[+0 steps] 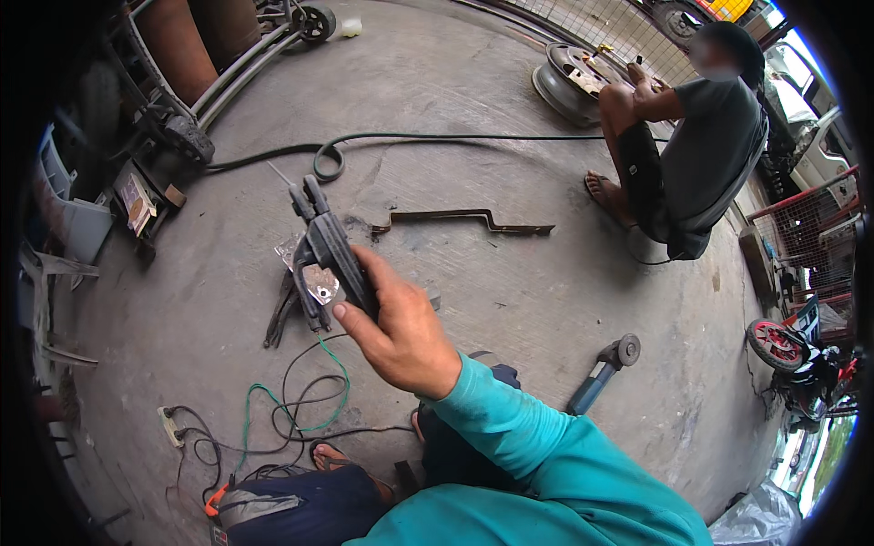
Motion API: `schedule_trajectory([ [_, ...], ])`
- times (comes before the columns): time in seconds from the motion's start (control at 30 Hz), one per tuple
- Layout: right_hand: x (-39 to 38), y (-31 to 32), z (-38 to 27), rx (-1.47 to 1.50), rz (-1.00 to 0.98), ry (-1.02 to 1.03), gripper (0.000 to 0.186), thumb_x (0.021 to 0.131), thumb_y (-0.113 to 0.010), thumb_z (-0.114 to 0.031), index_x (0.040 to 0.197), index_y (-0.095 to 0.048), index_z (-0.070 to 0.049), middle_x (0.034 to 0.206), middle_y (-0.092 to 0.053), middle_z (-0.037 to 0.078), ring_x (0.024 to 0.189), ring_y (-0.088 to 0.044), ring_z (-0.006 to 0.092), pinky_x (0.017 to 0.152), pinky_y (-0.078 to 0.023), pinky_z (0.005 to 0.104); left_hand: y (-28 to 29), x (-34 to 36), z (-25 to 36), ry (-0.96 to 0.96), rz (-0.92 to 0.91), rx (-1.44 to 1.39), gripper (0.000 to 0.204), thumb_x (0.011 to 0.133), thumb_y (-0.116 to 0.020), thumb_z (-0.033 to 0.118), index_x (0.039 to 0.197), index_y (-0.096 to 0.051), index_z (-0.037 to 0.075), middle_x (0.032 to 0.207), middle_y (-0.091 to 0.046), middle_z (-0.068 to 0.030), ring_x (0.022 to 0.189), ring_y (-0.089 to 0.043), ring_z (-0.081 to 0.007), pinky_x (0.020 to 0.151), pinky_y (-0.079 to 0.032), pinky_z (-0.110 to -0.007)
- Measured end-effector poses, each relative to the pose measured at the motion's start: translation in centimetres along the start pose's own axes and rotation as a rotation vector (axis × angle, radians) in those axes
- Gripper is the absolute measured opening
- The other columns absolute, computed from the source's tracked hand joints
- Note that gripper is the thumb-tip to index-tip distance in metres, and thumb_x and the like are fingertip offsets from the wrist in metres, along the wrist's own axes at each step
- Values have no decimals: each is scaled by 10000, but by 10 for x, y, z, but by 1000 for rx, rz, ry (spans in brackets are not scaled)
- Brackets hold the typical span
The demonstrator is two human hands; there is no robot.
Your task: The person welds a metal plate to a curved metal frame using a handheld welding torch, producing bright sparks. They adjust the position of the parts and the torch several times, then use a hammer to tap the welded joint.
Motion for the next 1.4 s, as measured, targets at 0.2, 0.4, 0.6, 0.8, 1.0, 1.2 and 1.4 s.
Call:
schedule_trajectory([
  [0.2,0,22,19,-210,-13,-74,495,951,-644,-136,1372,-481,68,1036,-691,323,989,-666,513,874,-509,566,100,-32,40,-106,91,-157,303,917,-771,271,1050,-785,-1,938,-787,-135,878,-739,-254,779,-571,-395],
  [0.4,-15,8,34,-468,-85,-113,466,939,-607,-164,1330,-504,68,971,-692,338,937,-676,520,841,-515,582,310,-157,91,-254,616,-709,461,956,-740,271,1300,-669,-27,1037,-769,-114,937,-715,-200,842,-559,-345],
  [0.6,-14,-7,54,-499,-125,-196,459,942,-607,-116,1357,-499,48,933,-679,280,876,-695,453,769,-519,506,400,-261,279,-731,1144,-37,621,930,-734,267,1431,-551,-51,1162,-719,-220,1038,-724,-330,881,-585,-439],
  [0.8,7,-49,72,-602,-35,-80,466,954,-633,-131,1371,-522,46,906,-681,287,828,-705,437,738,-525,491,390,-190,308,-627,940,-292,776,874,-774,343,1404,-480,-142,1129,-712,-314,1021,-736,-400,902,-566,-446],
  [1.0,0,-44,102,-475,36,-135,470,931,-660,-119,1365,-550,24,1068,-685,337,992,-676,516,849,-534,528,389,-159,314,-785,709,-484,853,892,-796,314,1495,-401,-141,1327,-651,-303,1114,-719,-359,921,-579,-422],
  [1.2,17,-55,80,-436,31,-154,548,920,-639,-136,1413,-493,53,1067,-685,346,1014,-665,526,893,-521,558,393,-179,298,-830,772,-598,934,885,-811,254,1565,-310,-144,1398,-599,-327,1168,-698,-365,917,-598,-427],
  [1.4,16,-59,84,-428,2,-171,524,935,-626,-157,1390,-489,65,1062,-680,343,1007,-661,522,877,-513,576,390,-181,297,-846,727,-627,957,888,-808,226,1584,-268,-146,1448,-563,-328,1212,-671,-362,939,-598,-414],
])
Point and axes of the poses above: each hand's wrist, its own x-axis towards the middle knuckle, its own y-axis out of the back of the hand, z = x × y, the point moved 10 cm from there along x, towards the middle knuckle
